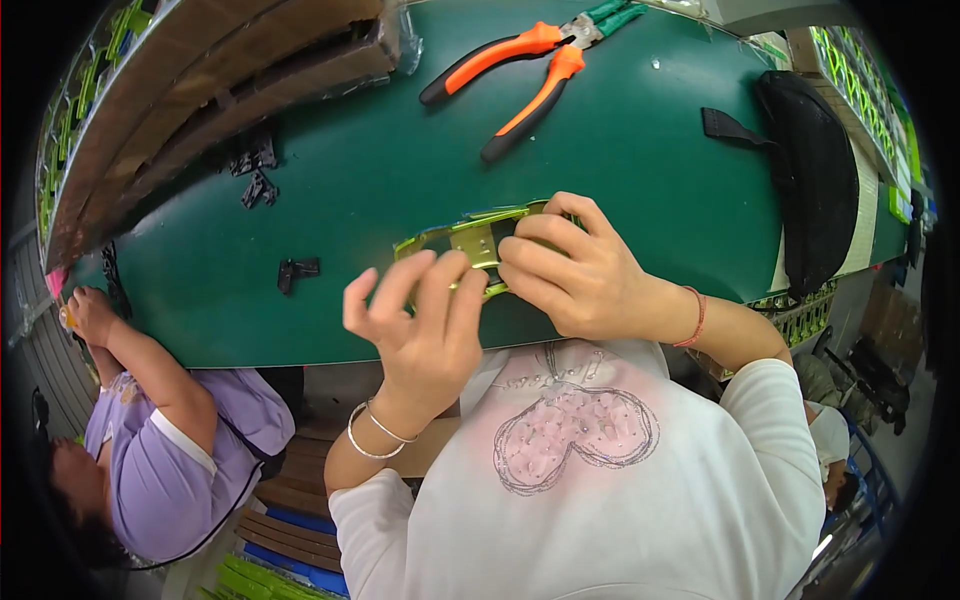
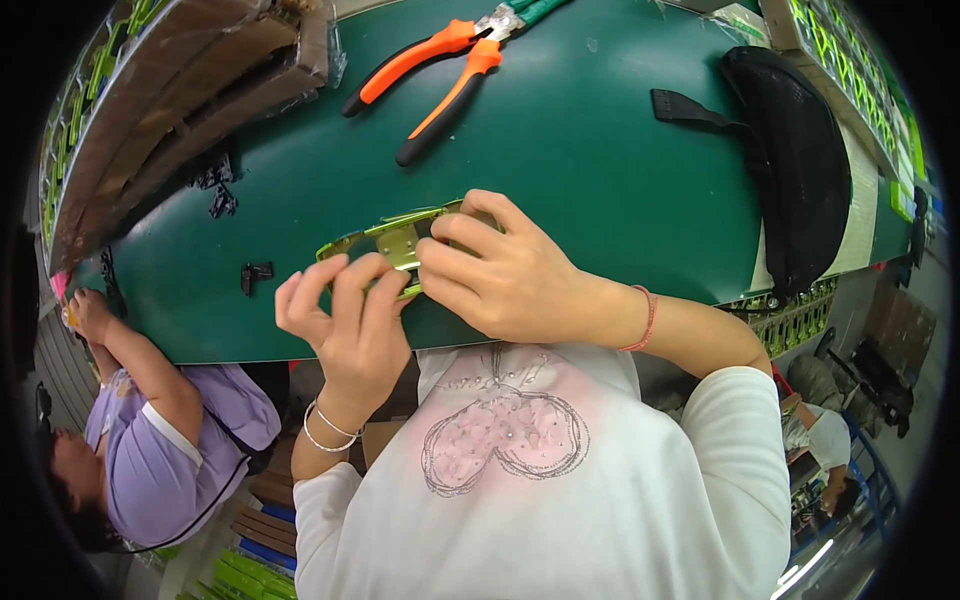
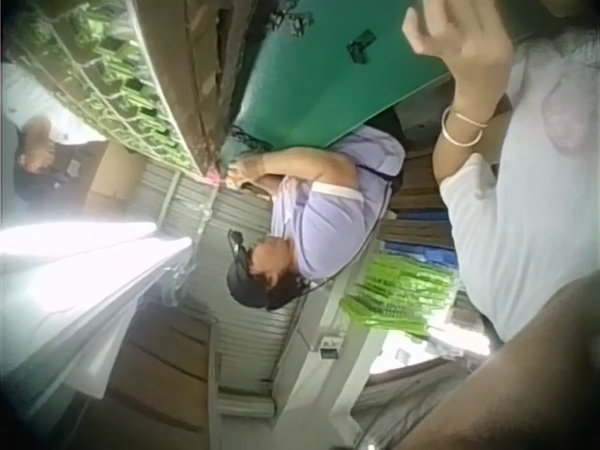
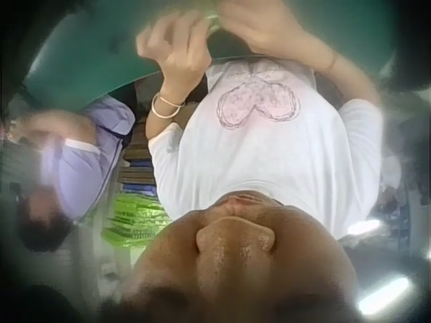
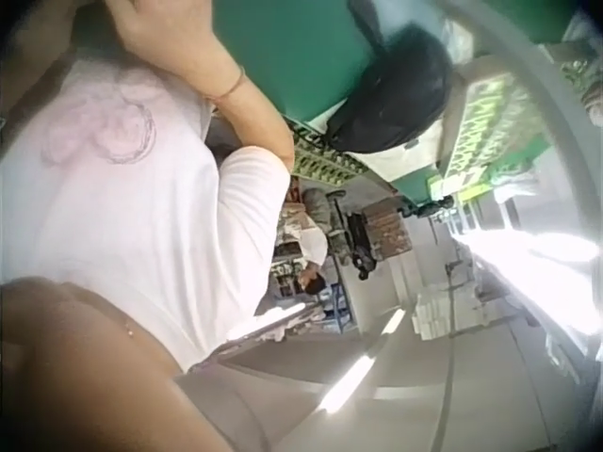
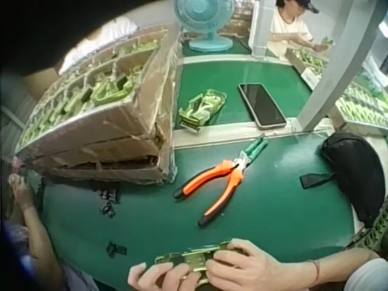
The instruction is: The person assembles toy car bodies by picking car shells from a tray, fitting plastic window inserts and small components into each shell by hand, and securing parts using pliers.
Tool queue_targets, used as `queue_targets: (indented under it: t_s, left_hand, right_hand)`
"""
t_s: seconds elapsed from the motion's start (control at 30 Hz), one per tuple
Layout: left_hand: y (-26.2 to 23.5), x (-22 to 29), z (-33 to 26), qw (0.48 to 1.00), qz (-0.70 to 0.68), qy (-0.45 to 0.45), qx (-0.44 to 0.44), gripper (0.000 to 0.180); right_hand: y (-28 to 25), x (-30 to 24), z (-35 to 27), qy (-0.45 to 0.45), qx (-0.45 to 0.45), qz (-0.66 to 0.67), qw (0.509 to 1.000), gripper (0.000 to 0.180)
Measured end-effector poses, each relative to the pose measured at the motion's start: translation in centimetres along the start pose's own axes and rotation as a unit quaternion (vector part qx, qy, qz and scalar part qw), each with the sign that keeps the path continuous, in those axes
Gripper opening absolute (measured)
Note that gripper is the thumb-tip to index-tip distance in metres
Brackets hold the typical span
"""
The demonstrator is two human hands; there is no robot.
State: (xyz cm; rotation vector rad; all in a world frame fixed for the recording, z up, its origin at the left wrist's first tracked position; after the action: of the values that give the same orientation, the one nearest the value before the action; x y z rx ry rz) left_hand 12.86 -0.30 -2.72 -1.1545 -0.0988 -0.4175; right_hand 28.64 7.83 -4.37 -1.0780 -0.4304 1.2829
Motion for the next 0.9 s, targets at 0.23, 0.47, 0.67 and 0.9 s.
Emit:
queue_targets:
  t_s: [0.23,0.47,0.67,0.9]
  left_hand:
    - [0.2,-0.6,0.4,0.989,-0.146,-0.01,-0.038,0.015]
    - [-3.4,-2.5,2.2,0.636,-0.639,-0.401,-0.16,0.043]
    - [-4.0,-2.7,2.1,0.59,-0.688,-0.396,-0.148,0.045]
    - [-5.2,-1.3,1.1,0.817,-0.542,-0.143,-0.134,0.038]
  right_hand:
    - [0.6,-0.2,0.3,-0.009,-0.019,0.038,0.999,0.015]
    - [-2.6,2.3,2.9,0.231,-0.239,0.43,0.839,0.012]
    - [-2.2,1.3,1.9,0.328,-0.286,0.648,0.624,0.016]
    - [-3.9,0.5,2.4,0.079,-0.202,0.408,0.887,0.024]
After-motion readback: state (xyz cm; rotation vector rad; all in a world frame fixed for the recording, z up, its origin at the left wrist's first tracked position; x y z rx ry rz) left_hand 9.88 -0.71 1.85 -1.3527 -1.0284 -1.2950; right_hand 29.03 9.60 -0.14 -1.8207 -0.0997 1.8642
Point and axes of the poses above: each hand's wrist, its own z-axis towards the middle knuckle, its own y-axis out of the palm, x = y × z, the point moved 3 cm from there along z, towards the middle knuckle, and after that the axes turned 8 degrees about -z, right-handed, at the moved point
